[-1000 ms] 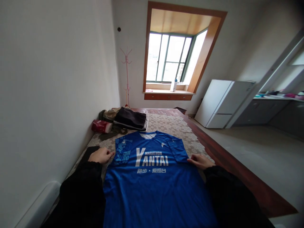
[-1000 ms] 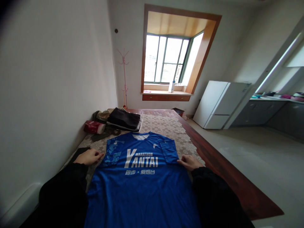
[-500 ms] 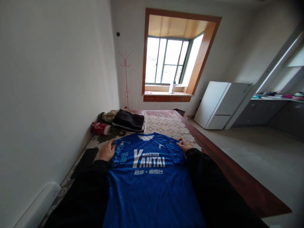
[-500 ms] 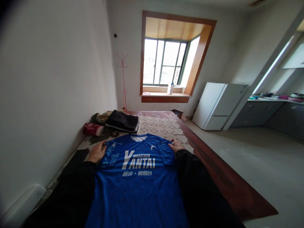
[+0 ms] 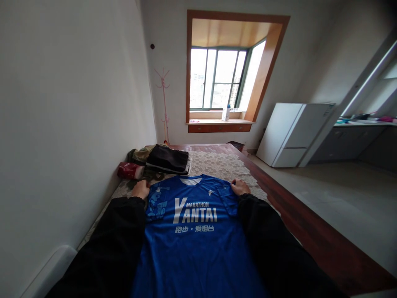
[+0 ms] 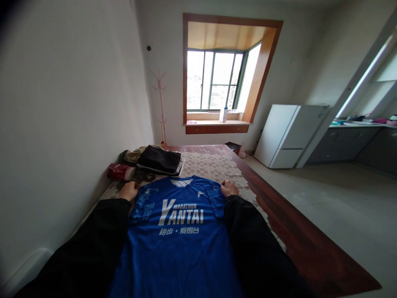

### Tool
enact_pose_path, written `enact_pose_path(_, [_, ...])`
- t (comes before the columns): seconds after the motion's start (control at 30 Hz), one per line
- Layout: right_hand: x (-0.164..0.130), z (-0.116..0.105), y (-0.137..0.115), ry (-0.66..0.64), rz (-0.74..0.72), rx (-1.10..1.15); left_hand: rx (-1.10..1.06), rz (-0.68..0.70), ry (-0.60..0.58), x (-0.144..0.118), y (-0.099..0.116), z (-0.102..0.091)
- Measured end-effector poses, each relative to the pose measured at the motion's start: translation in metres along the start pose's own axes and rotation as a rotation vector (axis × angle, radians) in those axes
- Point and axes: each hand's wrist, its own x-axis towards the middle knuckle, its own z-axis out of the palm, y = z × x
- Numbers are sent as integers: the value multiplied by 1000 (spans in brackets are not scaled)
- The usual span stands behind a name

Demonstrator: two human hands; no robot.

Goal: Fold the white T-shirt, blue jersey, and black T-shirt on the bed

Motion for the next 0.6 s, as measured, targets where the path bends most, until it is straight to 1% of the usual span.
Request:
enact_pose_path(0.13, [3,-1,3,24,6,-8,15,15,30,3,0,2])
enact_pose_path(0.2, [3,-2,2,33,0,-16,16,29,45,3,0,0])
enact_pose_path(0.3, [-1,-5,0,58,-46,-29,9,60,77,-2,5,-6])
enact_pose_path(0.37, [-6,-6,-4,80,-106,-39,-5,112,104,-11,12,-7])
enact_pose_path(0.43, [-15,-5,-9,69,-196,-48,-23,201,112,-26,23,-3])
enact_pose_path(0.53, [-34,7,-17,-18,-337,-63,-42,351,66,-54,39,13])
enact_pose_path(0.6, [-48,18,-21,-76,-365,-82,-41,392,26,-70,47,26])
